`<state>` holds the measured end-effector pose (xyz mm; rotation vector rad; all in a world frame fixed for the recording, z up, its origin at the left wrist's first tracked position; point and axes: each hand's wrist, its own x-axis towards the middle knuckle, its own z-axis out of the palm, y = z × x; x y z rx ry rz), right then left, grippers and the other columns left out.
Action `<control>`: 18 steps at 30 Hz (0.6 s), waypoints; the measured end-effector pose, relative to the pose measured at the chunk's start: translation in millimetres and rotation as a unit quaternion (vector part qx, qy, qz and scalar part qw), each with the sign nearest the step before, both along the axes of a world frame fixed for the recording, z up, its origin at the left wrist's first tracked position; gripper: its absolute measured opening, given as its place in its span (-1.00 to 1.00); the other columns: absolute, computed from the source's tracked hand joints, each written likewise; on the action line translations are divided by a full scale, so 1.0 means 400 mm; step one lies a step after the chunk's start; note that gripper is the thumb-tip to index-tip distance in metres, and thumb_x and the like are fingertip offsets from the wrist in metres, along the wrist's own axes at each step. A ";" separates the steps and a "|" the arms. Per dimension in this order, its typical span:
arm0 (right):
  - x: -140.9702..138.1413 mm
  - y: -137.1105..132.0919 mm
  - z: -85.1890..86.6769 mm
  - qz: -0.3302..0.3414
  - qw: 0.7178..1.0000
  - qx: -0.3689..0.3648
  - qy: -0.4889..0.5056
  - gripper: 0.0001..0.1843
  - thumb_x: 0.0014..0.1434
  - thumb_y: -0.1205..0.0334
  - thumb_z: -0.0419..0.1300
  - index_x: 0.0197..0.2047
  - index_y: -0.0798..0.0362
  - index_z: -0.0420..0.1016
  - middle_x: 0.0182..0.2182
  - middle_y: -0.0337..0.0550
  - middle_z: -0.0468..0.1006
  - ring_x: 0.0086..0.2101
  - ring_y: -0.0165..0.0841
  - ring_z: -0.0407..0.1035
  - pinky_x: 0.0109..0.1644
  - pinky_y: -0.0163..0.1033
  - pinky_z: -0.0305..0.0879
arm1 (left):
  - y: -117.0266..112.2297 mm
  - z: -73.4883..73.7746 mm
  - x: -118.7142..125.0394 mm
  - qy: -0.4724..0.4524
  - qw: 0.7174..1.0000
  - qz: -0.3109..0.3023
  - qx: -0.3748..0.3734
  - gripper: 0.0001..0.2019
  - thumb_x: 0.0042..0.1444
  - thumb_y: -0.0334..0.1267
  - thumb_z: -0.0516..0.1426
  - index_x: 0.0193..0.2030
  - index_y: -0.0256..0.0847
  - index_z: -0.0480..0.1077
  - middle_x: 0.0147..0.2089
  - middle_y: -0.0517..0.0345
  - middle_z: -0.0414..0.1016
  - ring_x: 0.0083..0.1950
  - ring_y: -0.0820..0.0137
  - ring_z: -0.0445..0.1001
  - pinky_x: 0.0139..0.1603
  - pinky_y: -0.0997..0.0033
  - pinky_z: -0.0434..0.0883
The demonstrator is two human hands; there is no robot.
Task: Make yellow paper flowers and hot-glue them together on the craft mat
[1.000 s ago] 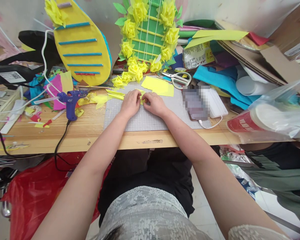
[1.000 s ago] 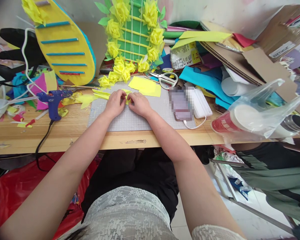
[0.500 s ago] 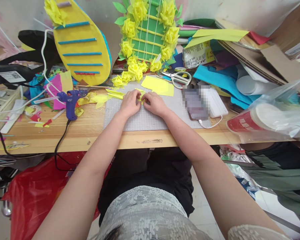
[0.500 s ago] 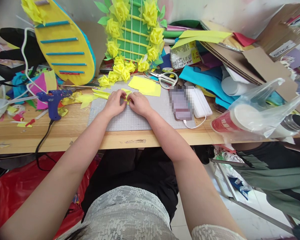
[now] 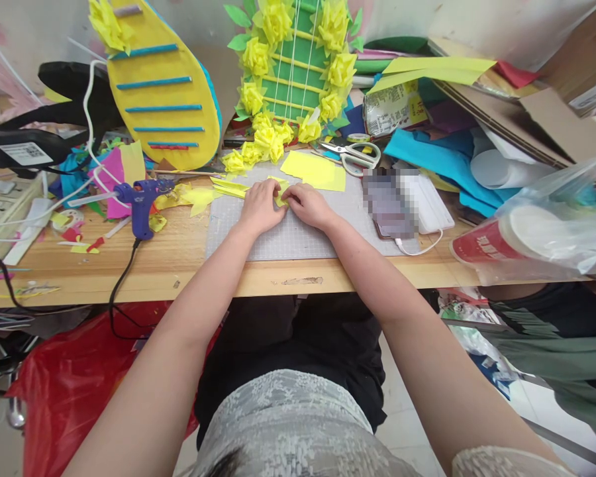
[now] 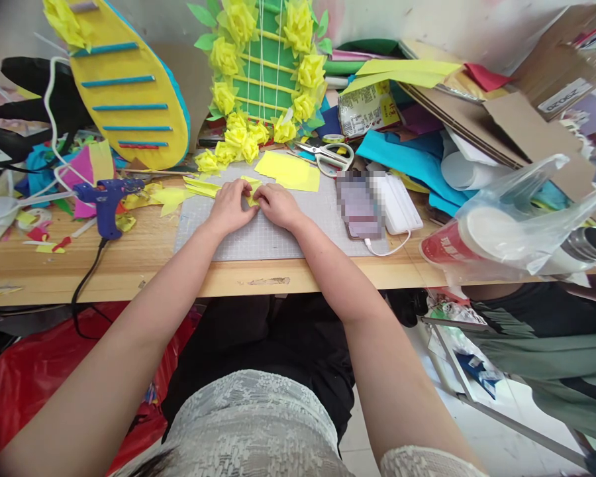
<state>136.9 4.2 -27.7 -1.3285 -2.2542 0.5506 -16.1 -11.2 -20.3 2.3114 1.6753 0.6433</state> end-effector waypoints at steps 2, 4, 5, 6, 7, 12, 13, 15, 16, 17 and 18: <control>0.000 0.001 -0.004 0.000 1.000 0.002 0.007 -0.73 0.10 0.39 -0.04 -0.24 0.13 0.47 -0.23 0.00 0.54 -0.17 -0.24 0.35 0.02 -0.12 0.22 | 0.000 0.000 0.001 0.003 1.000 0.001 0.001 -0.70 -0.02 -0.25 0.12 -0.11 -0.21 0.26 -0.10 0.00 0.47 0.00 0.14 0.36 0.04 0.16 0.26; 0.001 0.003 -0.007 0.000 1.000 0.004 0.019 -0.74 0.09 0.38 -0.04 -0.26 0.11 0.47 -0.24 -0.01 0.54 -0.18 -0.25 0.35 0.02 -0.11 0.22 | 0.000 0.002 0.000 0.003 1.000 -0.001 0.001 -0.69 -0.03 -0.26 0.12 -0.10 -0.22 0.26 -0.10 -0.01 0.47 0.01 0.14 0.35 0.04 0.15 0.26; 0.002 0.003 -0.008 0.000 1.000 0.004 0.025 -0.74 0.09 0.37 -0.03 -0.26 0.11 0.46 -0.24 -0.02 0.54 -0.19 -0.25 0.34 0.01 -0.11 0.22 | 0.000 0.003 0.000 0.002 1.000 -0.002 -0.001 -0.69 -0.03 -0.27 0.12 -0.10 -0.22 0.26 -0.10 -0.02 0.47 0.01 0.14 0.35 0.05 0.14 0.26; 0.003 0.004 -0.008 0.000 0.999 0.003 0.032 -0.74 0.09 0.36 -0.03 -0.26 0.10 0.46 -0.24 -0.03 0.53 -0.20 -0.26 0.34 0.00 -0.11 0.22 | 0.000 0.005 0.000 0.001 1.000 -0.004 -0.004 -0.70 -0.02 -0.30 0.11 -0.10 -0.23 0.26 -0.09 -0.02 0.47 0.01 0.14 0.35 0.05 0.14 0.26; 0.003 0.004 -0.009 -0.003 0.999 0.001 0.039 -0.74 0.08 0.36 -0.04 -0.26 0.10 0.46 -0.25 -0.03 0.53 -0.21 -0.26 0.33 -0.01 -0.11 0.22 | 0.000 0.006 -0.001 -0.001 1.000 -0.004 -0.007 -0.71 -0.02 -0.34 0.09 -0.10 -0.23 0.26 -0.09 -0.02 0.47 0.02 0.15 0.35 0.05 0.14 0.26; 0.007 0.004 -0.008 -0.030 0.995 -0.020 0.090 -0.71 0.05 0.35 -0.05 -0.19 0.10 0.42 -0.41 -0.16 0.46 -0.35 -0.33 0.28 -0.15 -0.18 0.22 | 0.000 0.007 -0.001 -0.004 1.000 -0.004 -0.009 -0.78 0.07 -0.41 -0.02 -0.11 -0.22 0.26 -0.09 -0.03 0.48 0.03 0.16 0.35 0.07 0.13 0.25; 0.008 0.003 -0.008 -0.036 0.994 -0.025 0.100 -0.71 0.05 0.35 -0.04 -0.18 0.10 0.41 -0.44 -0.19 0.43 -0.37 -0.34 0.26 -0.18 -0.19 0.21 | 0.001 0.007 -0.001 -0.004 1.000 -0.004 -0.009 -0.78 0.08 -0.40 -0.01 -0.12 -0.21 0.26 -0.09 -0.03 0.48 0.03 0.16 0.34 0.07 0.13 0.25; 0.008 0.000 -0.006 -0.046 0.992 -0.032 0.117 -0.71 0.04 0.34 -0.04 -0.17 0.10 0.39 -0.47 -0.22 0.39 -0.41 -0.37 0.24 -0.21 -0.21 0.20 | 0.002 0.006 -0.002 -0.006 1.000 0.000 -0.013 -0.78 0.06 -0.39 0.02 -0.12 -0.19 0.25 -0.09 -0.02 0.48 0.03 0.16 0.35 0.06 0.13 0.26; 0.008 0.000 -0.005 -0.049 0.991 -0.034 0.123 -0.71 0.04 0.34 -0.04 -0.18 0.10 0.38 -0.47 -0.24 0.38 -0.41 -0.38 0.23 -0.21 -0.22 0.19 | 0.004 0.005 -0.002 -0.009 1.000 0.004 -0.016 -0.77 0.04 -0.38 0.04 -0.12 -0.18 0.25 -0.09 -0.01 0.48 0.02 0.16 0.35 0.06 0.13 0.26; 0.007 -0.001 -0.005 -0.052 0.990 -0.035 0.128 -0.72 0.03 0.34 -0.03 -0.18 0.09 0.37 -0.48 -0.25 0.37 -0.42 -0.38 0.23 -0.22 -0.22 0.18 | 0.005 0.004 -0.003 -0.013 1.000 0.006 -0.017 -0.76 0.03 -0.38 0.06 -0.12 -0.17 0.24 -0.10 0.01 0.48 0.01 0.17 0.36 0.05 0.13 0.27; 0.007 -0.001 -0.004 -0.054 0.989 -0.035 0.133 -0.72 0.03 0.34 -0.03 -0.18 0.09 0.36 -0.49 -0.25 0.37 -0.43 -0.38 0.22 -0.22 -0.22 0.18 | 0.007 0.002 -0.004 -0.017 1.000 0.007 -0.017 -0.75 0.02 -0.38 0.07 -0.12 -0.16 0.24 -0.11 0.02 0.48 0.01 0.17 0.36 0.04 0.14 0.27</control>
